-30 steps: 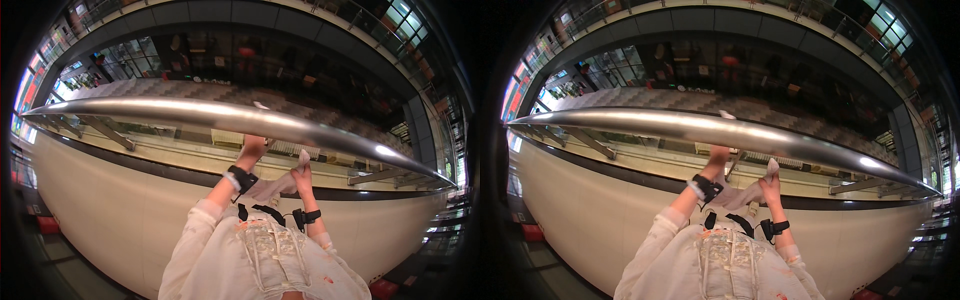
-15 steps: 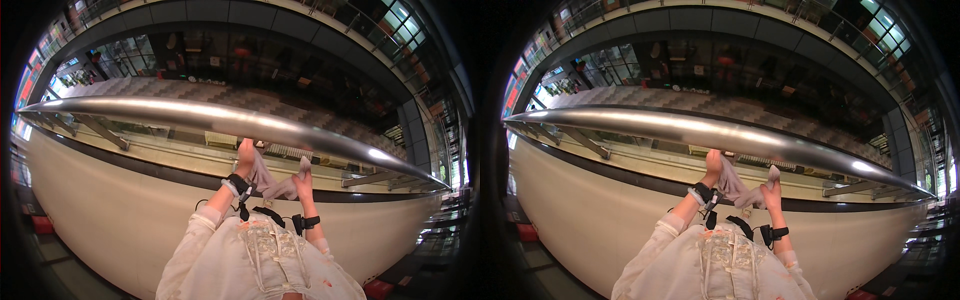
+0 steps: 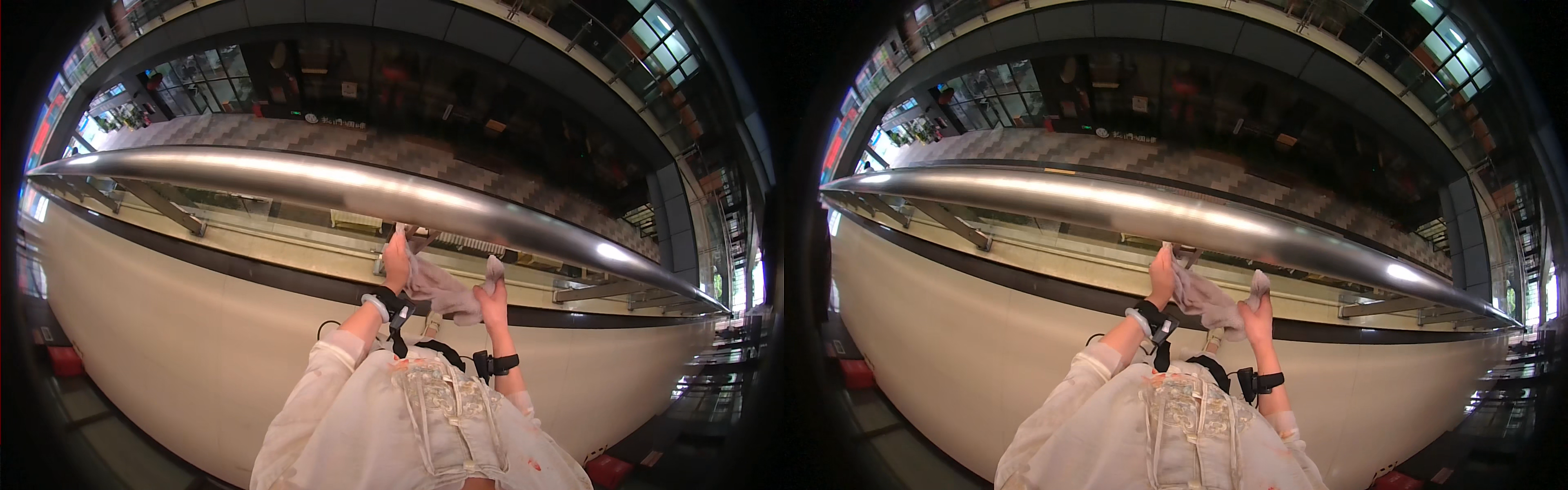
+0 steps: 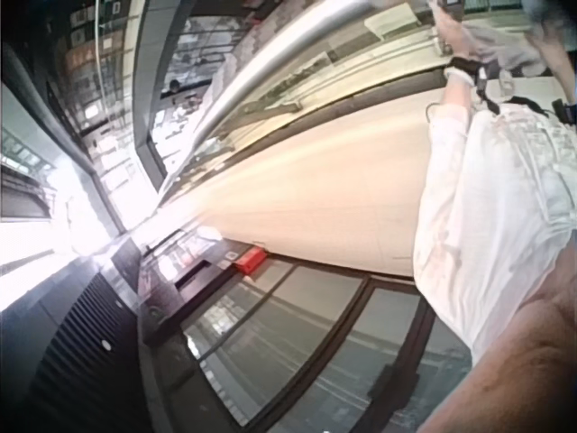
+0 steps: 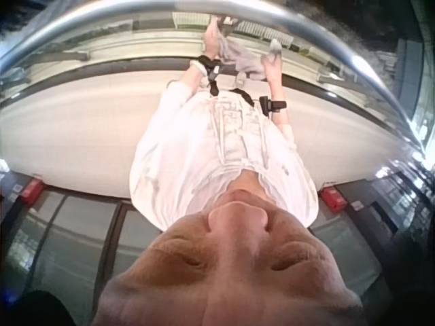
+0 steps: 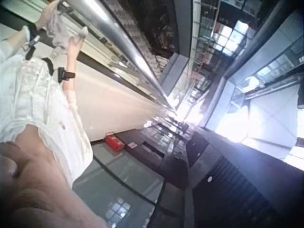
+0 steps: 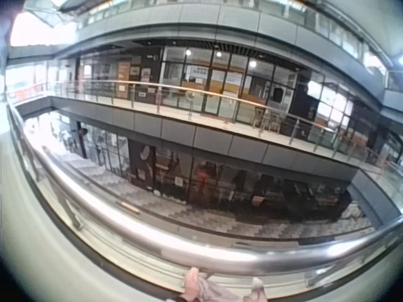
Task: The person wipes the metal handrail of a shopping mall walkway using a cloth, cleaning both the top and the sides of the bar while moving along the length of the railing.
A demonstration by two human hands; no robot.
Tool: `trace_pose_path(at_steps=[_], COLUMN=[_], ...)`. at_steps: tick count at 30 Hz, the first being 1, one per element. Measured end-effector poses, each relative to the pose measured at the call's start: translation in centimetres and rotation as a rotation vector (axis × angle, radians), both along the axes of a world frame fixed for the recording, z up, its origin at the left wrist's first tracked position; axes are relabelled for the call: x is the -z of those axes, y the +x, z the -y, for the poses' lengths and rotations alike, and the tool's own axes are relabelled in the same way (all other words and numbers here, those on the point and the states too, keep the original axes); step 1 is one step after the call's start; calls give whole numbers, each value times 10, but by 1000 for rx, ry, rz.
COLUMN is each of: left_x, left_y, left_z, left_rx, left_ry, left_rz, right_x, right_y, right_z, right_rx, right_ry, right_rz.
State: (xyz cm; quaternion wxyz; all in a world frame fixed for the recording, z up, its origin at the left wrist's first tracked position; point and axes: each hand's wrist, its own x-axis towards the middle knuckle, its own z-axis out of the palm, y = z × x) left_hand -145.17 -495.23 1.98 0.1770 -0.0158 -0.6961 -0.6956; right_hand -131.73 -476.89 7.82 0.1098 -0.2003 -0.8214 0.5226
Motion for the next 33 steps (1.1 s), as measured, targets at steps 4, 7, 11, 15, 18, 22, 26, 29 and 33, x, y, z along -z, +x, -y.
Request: trace_pose_path(at_steps=[4, 7, 11, 15, 18, 22, 26, 29, 33], left_x=[-53, -47, -13, -3, -28, -60, -52, -72, -112], left_y=[-15, -35, -28, 5, -2, -17, -35, -39, -31], left_z=[9, -6, -11, -7, -6, -5, 1, 19, 31], left_rx=[106, 59, 29, -53, 44, 32, 171, 427, 629], left_ry=[-16, -100, 135, 65, 41, -245, -687, -791, -1066], left_rz=[175, -73, 29, 107, 261, -18, -409, -268, -112], right_x=[-8, -10, -16, -15, -11, -46, -24, -26, -13], right_y=[-1, -6, -20, -24, -34, -78, -125, -106, -63], right_z=[8, 15, 23, 28, 33, 58, 82, 96, 79], right_rx=[-61, -90, -160, -198, -158, -176, -309, -237, -561], right_ry=[-139, -131, -127, -151, 36, 390, 674, 670, 575], right_rz=[109, 90, -37, -11, -120, -59, -159, 178, 523])
